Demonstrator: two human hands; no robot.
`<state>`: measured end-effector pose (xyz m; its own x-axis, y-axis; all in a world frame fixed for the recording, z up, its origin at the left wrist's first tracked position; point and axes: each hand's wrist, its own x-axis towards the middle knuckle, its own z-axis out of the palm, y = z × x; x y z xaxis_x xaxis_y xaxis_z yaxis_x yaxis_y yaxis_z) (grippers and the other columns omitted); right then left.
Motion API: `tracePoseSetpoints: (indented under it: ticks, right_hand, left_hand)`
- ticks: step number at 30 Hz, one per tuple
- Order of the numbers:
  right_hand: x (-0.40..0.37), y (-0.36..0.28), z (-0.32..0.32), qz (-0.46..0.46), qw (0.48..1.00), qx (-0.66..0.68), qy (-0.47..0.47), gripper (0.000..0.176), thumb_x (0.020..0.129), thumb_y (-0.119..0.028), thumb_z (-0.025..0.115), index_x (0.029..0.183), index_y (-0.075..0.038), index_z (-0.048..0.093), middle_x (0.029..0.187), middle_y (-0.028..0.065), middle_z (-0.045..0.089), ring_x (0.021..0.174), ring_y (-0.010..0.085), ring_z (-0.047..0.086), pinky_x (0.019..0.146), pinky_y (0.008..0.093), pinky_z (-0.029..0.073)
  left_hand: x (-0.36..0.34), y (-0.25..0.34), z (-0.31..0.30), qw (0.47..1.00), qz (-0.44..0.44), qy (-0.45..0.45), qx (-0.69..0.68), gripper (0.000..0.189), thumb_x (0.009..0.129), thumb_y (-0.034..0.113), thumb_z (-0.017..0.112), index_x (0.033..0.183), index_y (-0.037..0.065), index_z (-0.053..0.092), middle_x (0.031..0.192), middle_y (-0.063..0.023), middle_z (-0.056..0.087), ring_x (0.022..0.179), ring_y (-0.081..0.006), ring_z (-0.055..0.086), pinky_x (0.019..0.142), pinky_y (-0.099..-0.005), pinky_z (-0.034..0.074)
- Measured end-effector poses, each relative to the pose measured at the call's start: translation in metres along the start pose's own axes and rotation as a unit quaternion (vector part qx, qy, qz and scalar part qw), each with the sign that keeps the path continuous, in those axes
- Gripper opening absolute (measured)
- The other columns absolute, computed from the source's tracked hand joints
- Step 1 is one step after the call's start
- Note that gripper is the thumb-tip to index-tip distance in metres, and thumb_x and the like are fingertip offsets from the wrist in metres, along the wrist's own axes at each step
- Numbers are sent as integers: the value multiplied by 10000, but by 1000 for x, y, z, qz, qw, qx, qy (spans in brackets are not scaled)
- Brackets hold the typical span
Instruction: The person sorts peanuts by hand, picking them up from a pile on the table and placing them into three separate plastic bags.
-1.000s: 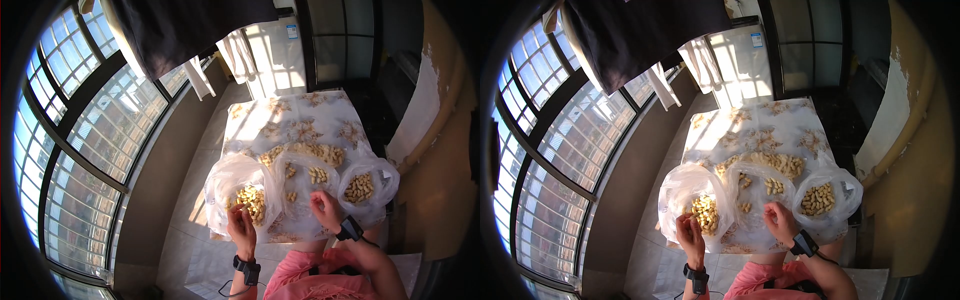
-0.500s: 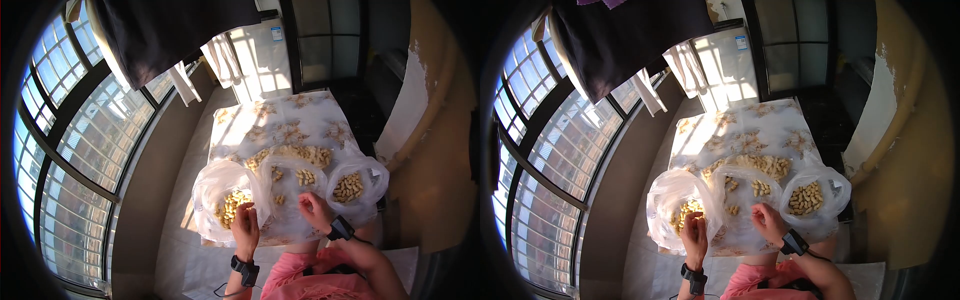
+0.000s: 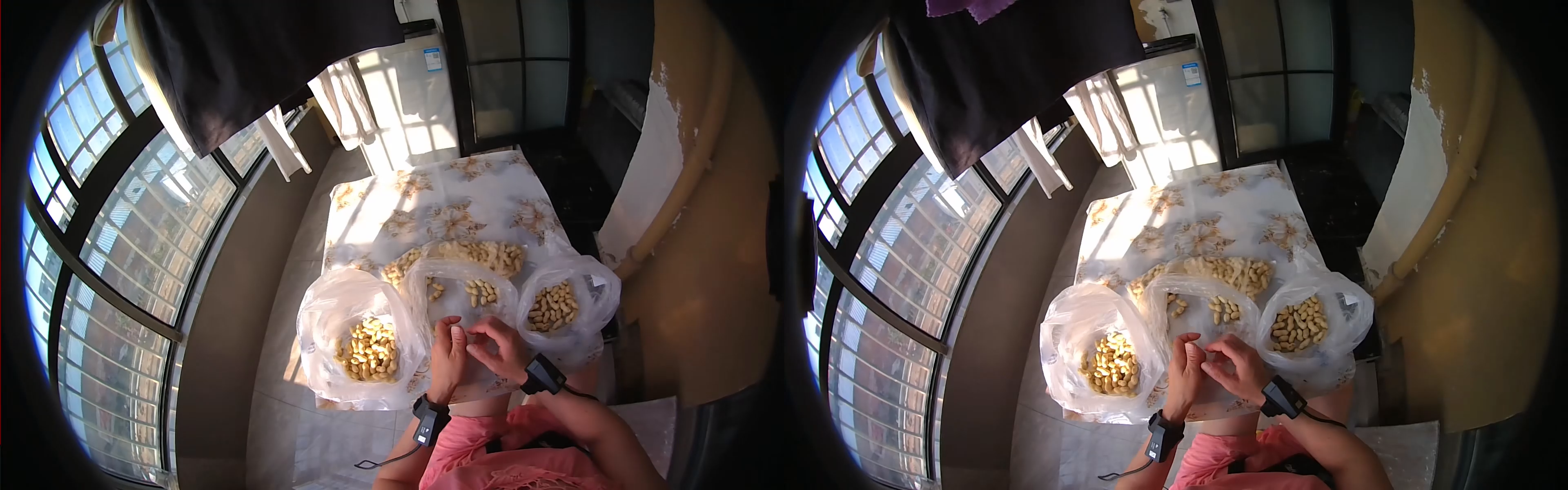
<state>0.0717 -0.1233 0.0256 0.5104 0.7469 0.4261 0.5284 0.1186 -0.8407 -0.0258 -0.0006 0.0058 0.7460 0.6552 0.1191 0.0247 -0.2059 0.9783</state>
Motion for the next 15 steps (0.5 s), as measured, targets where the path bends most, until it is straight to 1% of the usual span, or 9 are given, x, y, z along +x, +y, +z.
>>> tracePoseSetpoints:
  ticks: [1,3,4,5,6,7,9,11,15]
  right_hand:
    - [1,-3,-1,2,1000,1,1,257,888,-90,731,1119,-23,642,1045,117,647,852,223,684,734,316,545]
    - [2,-8,-2,-8,999,-14,-33,298,850,-99,749,1123,-30,655,1129,123,611,949,256,669,794,339,546]
    - [3,-8,-3,-5,999,-14,-33,298,850,-99,749,1123,-30,655,1129,123,611,949,256,669,794,339,546]
    - [4,-8,-4,-19,998,-41,-51,315,833,-104,753,1124,-33,655,1150,125,604,996,278,654,829,355,539]
    - [4,-8,-4,-33,995,-68,-70,333,816,-109,757,1124,-37,656,1170,127,597,1043,299,639,865,371,533]
    - [4,-7,-2,-31,995,-68,-69,333,816,-109,757,1124,-37,656,1170,127,597,1043,299,639,865,371,533]
    - [4,-3,1,-35,995,-59,-70,353,790,-113,759,1121,-43,657,1174,127,596,1085,323,615,914,386,512]
    - [5,-4,2,-28,996,-52,-64,352,790,-107,755,1121,-44,657,1177,128,595,1082,326,616,910,387,513]
    - [3,1,2,-27,997,-37,-65,335,794,-71,732,1119,-45,653,1190,132,590,1082,334,616,908,391,513]
  left_hand:
    - [1,-4,1,1000,13,10,-16,444,1088,421,432,1267,23,512,801,-114,624,748,-233,628,706,-352,497]
    - [3,-10,0,999,7,5,-40,465,1090,437,416,1274,19,502,801,-103,602,743,-226,606,707,-351,492]
    - [3,-12,0,998,4,1,-63,485,1092,452,401,1281,14,491,800,-92,579,738,-219,584,708,-350,487]
    - [3,-12,-1,998,2,-1,-63,485,1092,452,401,1281,14,491,800,-92,579,738,-219,584,708,-350,487]
    - [3,-10,-1,999,20,-1,-45,503,1091,467,390,1285,13,485,796,-91,580,737,-221,586,708,-351,486]
    - [3,-9,-1,999,39,-1,-26,521,1090,482,380,1290,11,479,792,-91,581,736,-223,588,708,-352,485]
    - [2,-7,0,999,41,3,-26,536,1086,497,375,1287,11,479,798,-97,588,741,-229,595,711,-355,485]
    - [2,-5,0,999,45,7,-26,550,1083,512,370,1284,12,478,804,-103,595,746,-236,602,713,-359,485]
    - [1,-6,-3,999,40,-12,3,567,1072,533,381,1252,10,506,832,-141,637,759,-281,648,700,-383,498]
